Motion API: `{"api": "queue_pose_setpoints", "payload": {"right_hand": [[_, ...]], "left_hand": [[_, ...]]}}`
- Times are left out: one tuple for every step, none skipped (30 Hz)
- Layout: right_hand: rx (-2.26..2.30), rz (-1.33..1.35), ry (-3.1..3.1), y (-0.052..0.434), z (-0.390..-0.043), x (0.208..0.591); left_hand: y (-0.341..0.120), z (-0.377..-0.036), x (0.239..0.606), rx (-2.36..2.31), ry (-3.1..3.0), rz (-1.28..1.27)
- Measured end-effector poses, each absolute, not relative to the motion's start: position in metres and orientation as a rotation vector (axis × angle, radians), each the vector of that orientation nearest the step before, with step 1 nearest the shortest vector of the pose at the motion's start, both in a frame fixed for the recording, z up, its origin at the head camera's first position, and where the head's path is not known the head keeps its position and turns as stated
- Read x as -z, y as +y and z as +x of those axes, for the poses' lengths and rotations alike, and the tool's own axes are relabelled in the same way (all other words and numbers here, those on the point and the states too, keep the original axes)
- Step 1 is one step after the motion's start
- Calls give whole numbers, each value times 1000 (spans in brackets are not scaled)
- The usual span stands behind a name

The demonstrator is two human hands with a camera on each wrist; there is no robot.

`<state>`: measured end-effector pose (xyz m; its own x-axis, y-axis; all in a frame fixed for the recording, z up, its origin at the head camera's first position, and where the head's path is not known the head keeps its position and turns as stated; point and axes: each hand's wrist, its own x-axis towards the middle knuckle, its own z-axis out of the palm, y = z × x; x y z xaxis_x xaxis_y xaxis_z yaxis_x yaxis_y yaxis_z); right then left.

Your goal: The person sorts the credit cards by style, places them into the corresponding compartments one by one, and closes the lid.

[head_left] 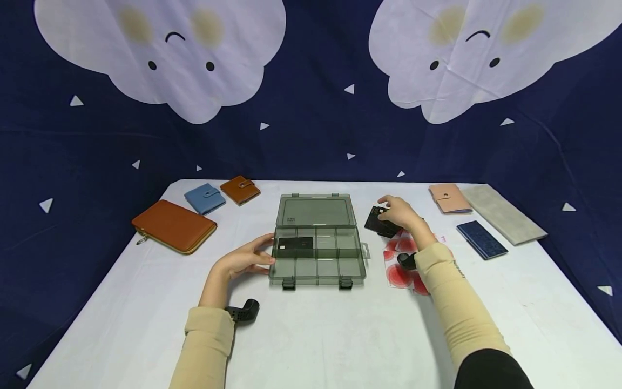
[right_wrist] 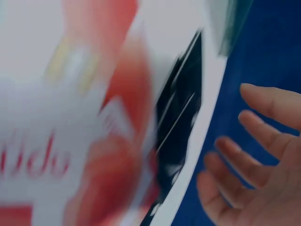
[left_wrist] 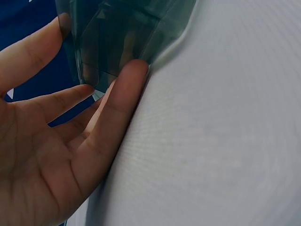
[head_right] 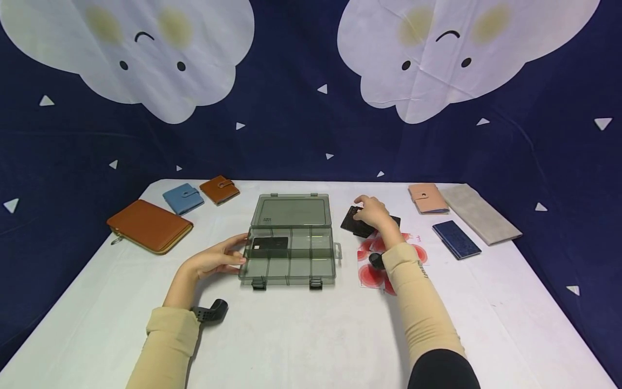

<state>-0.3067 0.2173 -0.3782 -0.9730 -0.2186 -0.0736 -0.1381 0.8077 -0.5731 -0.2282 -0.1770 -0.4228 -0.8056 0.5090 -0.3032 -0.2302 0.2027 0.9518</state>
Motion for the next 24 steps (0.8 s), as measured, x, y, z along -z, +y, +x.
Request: {"api": "queue_pose_setpoints", "payload": {"right_hand": [[839, -237, 2858, 221, -307, 379], [787, -190, 2857, 224, -307, 380], [739, -138, 2849, 227, -307, 380], [696, -94, 2836, 229, -307, 380], [668, -43, 2813, 232, -306, 381], [644, 1, 2792, 233, -306, 380], [625, 38, 2767, 235, -305, 380], [602, 75, 2749, 237, -304, 380], [583, 111, 2730, 238, -304, 380], [564, 132, 2721, 239, -304, 380], [552, 154, 2712, 240, -304, 380], [532, 166, 2710, 242, -304, 380], [518, 173, 2706, 243, -304, 381], [505, 180, 2705, 245, -305, 382], [497, 179, 2704, 246, -305, 382], [494, 174, 2702, 247, -305, 383], [491, 171, 2700, 248, -305, 384], [488, 167, 2700, 249, -305, 385], [496, 164, 2699, 250, -306, 385], [506, 158, 2703, 250, -306, 385], [519, 155, 2705, 251, -306, 385], [529, 149, 2711, 251, -306, 385], [539, 148, 2718, 251, -306, 385], [552, 147, 2728, 251, -306, 384]], "left_hand": [[-177, -228, 423, -1661, 1905, 260], [-177, -228, 423, -1663, 1904, 261], [-177, -228, 423, -1664, 1902, 259], [-178, -228, 423, -1664, 1901, 260], [-178, -228, 423, -1665, 1900, 260], [-178, -228, 423, -1665, 1899, 261], [-178, -228, 422, -1666, 1899, 257], [-178, -227, 422, -1666, 1899, 254], [-178, -227, 422, -1665, 1898, 253], [-178, -228, 422, -1665, 1898, 255], [-178, -228, 422, -1665, 1899, 255], [-177, -228, 422, -1664, 1898, 255], [-177, -228, 422, -1665, 1897, 254], [-177, -228, 422, -1665, 1897, 257], [-177, -228, 422, -1664, 1897, 258], [-177, -228, 422, -1664, 1897, 259], [-177, -228, 422, -1664, 1898, 256], [-177, -227, 421, -1664, 1898, 254], [-177, -227, 421, -1665, 1899, 253], [-177, -227, 421, -1664, 1900, 251], [-177, -227, 421, -1664, 1902, 251], [-177, -227, 421, -1664, 1903, 248], [-177, -228, 422, -1665, 1904, 246], [-177, -228, 422, -1666, 1904, 244]]}}
